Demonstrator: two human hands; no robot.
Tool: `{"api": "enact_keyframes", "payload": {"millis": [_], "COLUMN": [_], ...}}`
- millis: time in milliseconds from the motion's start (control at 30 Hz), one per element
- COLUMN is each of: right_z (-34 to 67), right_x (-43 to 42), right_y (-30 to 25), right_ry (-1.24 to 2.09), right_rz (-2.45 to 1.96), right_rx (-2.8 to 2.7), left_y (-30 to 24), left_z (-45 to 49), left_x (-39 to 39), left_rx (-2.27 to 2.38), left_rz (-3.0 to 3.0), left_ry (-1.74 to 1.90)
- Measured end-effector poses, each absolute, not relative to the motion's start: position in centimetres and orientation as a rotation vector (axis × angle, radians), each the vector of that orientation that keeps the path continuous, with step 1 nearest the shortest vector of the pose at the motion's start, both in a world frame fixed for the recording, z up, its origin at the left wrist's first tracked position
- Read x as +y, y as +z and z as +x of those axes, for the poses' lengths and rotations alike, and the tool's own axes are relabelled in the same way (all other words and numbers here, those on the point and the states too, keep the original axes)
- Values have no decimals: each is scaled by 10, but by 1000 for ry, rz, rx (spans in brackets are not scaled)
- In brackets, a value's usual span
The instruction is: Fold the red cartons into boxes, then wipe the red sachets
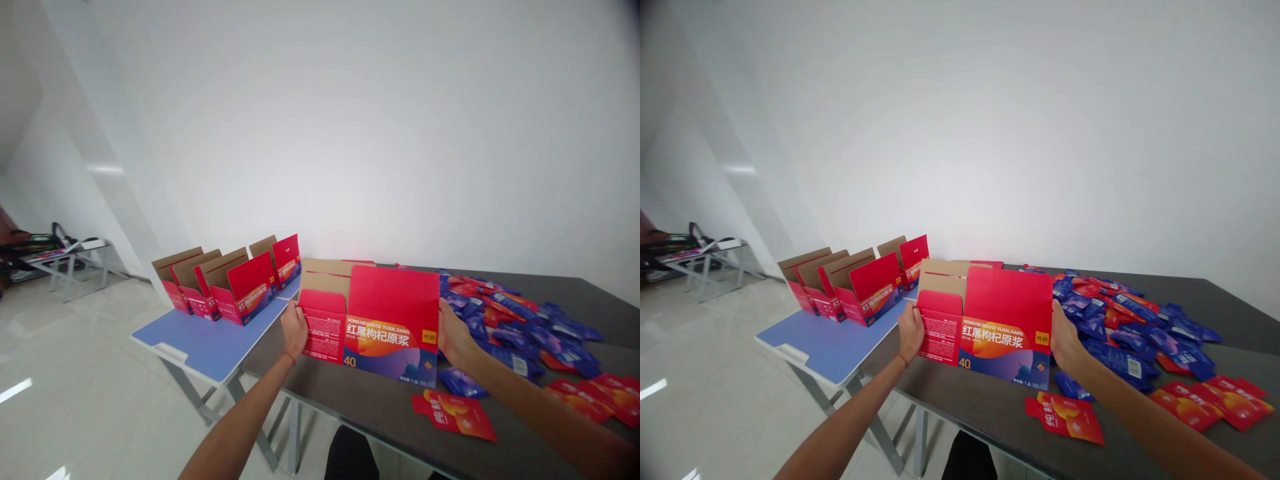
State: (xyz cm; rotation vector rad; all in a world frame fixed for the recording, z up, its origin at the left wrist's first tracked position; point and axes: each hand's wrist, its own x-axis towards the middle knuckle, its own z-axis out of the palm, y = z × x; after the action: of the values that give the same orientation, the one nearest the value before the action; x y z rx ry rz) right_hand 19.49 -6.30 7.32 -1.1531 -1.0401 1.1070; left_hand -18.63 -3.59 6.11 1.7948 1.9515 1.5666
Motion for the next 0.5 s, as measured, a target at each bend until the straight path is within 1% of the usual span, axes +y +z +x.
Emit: {"api": "enact_keyframes", "payload": {"millis": [100, 233, 333, 500], "right_z": [191, 188, 188, 175], "right_x": [-75, -84, -88, -98], "right_y": [72, 66, 57, 48], "right_ry": [1254, 1259, 1208, 1245], "right_rz": [-1261, -1349, -1343, -1249], "right_rx": [-895, -620, -646, -718], "left_y": [57, 56, 52, 39], "left_z": [-186, -181, -177, -170], "left_x": [-44, -46, -45, -48], "left_rx": [1936, 1539, 1354, 1266], "left_rz": [1700, 1311, 1127, 1022], "left_ry": [1666, 1915, 1900, 1780]}}
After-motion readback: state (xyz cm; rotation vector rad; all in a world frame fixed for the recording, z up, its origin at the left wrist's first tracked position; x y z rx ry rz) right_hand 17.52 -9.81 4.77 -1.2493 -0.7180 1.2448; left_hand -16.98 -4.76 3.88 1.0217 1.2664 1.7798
